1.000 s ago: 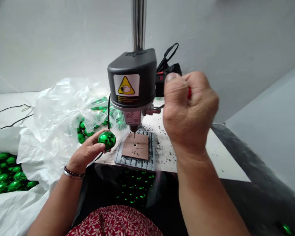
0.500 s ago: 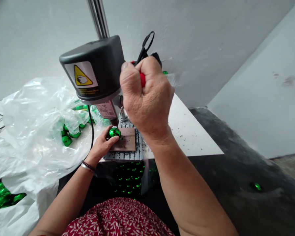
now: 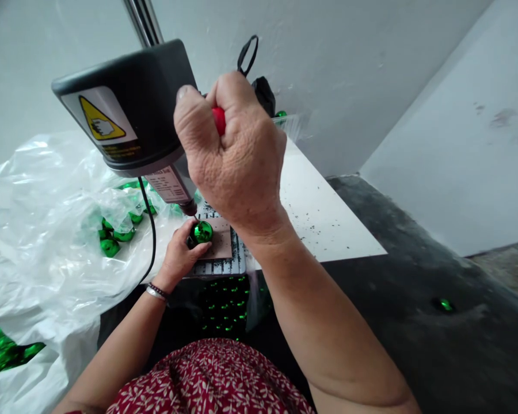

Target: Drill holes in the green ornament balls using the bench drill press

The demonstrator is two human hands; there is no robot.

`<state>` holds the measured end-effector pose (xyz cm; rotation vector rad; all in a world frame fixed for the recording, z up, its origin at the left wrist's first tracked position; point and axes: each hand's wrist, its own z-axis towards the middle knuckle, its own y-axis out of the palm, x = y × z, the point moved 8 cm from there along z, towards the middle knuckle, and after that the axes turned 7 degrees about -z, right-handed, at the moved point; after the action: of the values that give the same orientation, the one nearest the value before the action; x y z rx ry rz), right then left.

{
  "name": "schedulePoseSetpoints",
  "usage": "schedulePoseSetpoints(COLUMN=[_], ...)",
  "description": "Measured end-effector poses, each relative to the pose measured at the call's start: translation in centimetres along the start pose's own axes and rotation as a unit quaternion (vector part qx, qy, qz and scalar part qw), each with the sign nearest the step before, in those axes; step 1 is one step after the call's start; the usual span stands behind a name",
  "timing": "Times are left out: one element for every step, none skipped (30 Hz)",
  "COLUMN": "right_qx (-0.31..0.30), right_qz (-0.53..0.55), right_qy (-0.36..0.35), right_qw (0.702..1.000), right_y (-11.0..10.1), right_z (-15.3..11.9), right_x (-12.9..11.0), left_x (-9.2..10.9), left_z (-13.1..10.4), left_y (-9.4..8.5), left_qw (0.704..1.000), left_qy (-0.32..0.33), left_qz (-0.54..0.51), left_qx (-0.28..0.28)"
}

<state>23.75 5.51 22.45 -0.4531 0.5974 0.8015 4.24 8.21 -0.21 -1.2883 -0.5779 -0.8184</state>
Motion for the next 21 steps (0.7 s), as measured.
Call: schedulePoseSetpoints(right_qx=[0.0, -0.001, -0.001, 0.0, 0.0, 0.0, 0.002, 0.002, 0.006, 0.008, 0.009, 0.008, 0.006, 0.003, 0.002, 0.002, 0.004, 0.005, 0.007, 0.008, 0.01], right_qz=[0.001, 0.001, 0.001, 0.002, 0.004, 0.006, 0.01, 0.013, 0.015, 0.014, 0.011, 0.007, 0.002, -0.004, -0.007, -0.008, -0.008, -0.009, -0.011, -0.013, -0.019], right_qy=[0.0, 0.002, 0.005, 0.007, 0.01, 0.013, 0.015, 0.016, 0.018, 0.022, 0.029, 0.035, 0.042, 0.049, 0.054, 0.056, 0.057, 0.059, 0.061, 0.062, 0.06], right_qw=[1.0, 1.0, 1.0, 1.0, 1.0, 1.0, 1.0, 1.0, 1.0, 1.0, 0.999, 0.999, 0.999, 0.999, 0.999, 0.998, 0.998, 0.998, 0.998, 0.998, 0.998], right_y=[0.0, 0.0, 0.0, 0.0, 0.0, 0.0, 0.0, 0.0, -0.1, -0.1, -0.1, -0.2, -0.2, -0.2, -0.2, -0.3, -0.3, -0.4, -0.5, -0.5, -0.6], right_z=[0.0, 0.0, -0.1, -0.1, -0.1, -0.1, -0.1, -0.1, -0.1, -0.1, -0.2, -0.2, -0.3, -0.3, -0.4, -0.5, -0.7, -0.8, -0.9, -1.0, -1.1], right_x=[0.1, 0.1, 0.2, 0.2, 0.3, 0.3, 0.3, 0.2, 0.2, 0.1, 0.1, 0.1, 0.0, 0.1, 0.1, 0.1, 0.1, 0.2, 0.3, 0.4, 0.4], left_x=[0.0, 0.1, 0.1, 0.1, 0.1, 0.0, 0.0, 0.0, 0.0, 0.0, 0.0, -0.1, -0.1, -0.2, -0.3, -0.4, -0.4, -0.4, -0.5, -0.5, -0.6], left_z=[-0.1, -0.2, -0.2, -0.3, -0.4, -0.4, -0.5, -0.5, -0.6, -0.6, -0.6, -0.5, -0.5, -0.4, -0.3, -0.2, -0.1, 0.0, 0.0, 0.1, 0.1], left_y=[0.1, 0.2, 0.2, 0.3, 0.3, 0.3, 0.4, 0.4, 0.5, 0.5, 0.6, 0.7, 0.7, 0.7, 0.7, 0.7, 0.7, 0.8, 0.8, 0.8, 0.8], left_qw=[1.0, 1.0, 1.0, 0.999, 0.999, 0.999, 0.999, 0.999, 0.999, 0.999, 0.999, 0.999, 0.999, 0.999, 0.999, 0.999, 1.0, 1.0, 1.0, 1.0, 1.0], left_qy=[0.011, 0.02, 0.027, 0.032, 0.035, 0.035, 0.031, 0.025, 0.018, 0.011, 0.003, -0.005, -0.014, -0.023, -0.029, -0.032, -0.03, -0.026, -0.021, -0.018, -0.017], left_qz=[0.008, 0.011, 0.008, 0.001, -0.009, -0.018, -0.024, -0.029, -0.033, -0.035, -0.034, -0.032, -0.028, -0.022, -0.015, -0.007, -0.001, 0.005, 0.009, 0.012, 0.014], left_qx=[-0.002, -0.004, -0.007, -0.011, -0.014, -0.017, -0.021, -0.022, -0.024, -0.024, -0.023, -0.021, -0.015, -0.009, -0.004, -0.001, 0.001, 0.0, -0.001, -0.001, -0.001])
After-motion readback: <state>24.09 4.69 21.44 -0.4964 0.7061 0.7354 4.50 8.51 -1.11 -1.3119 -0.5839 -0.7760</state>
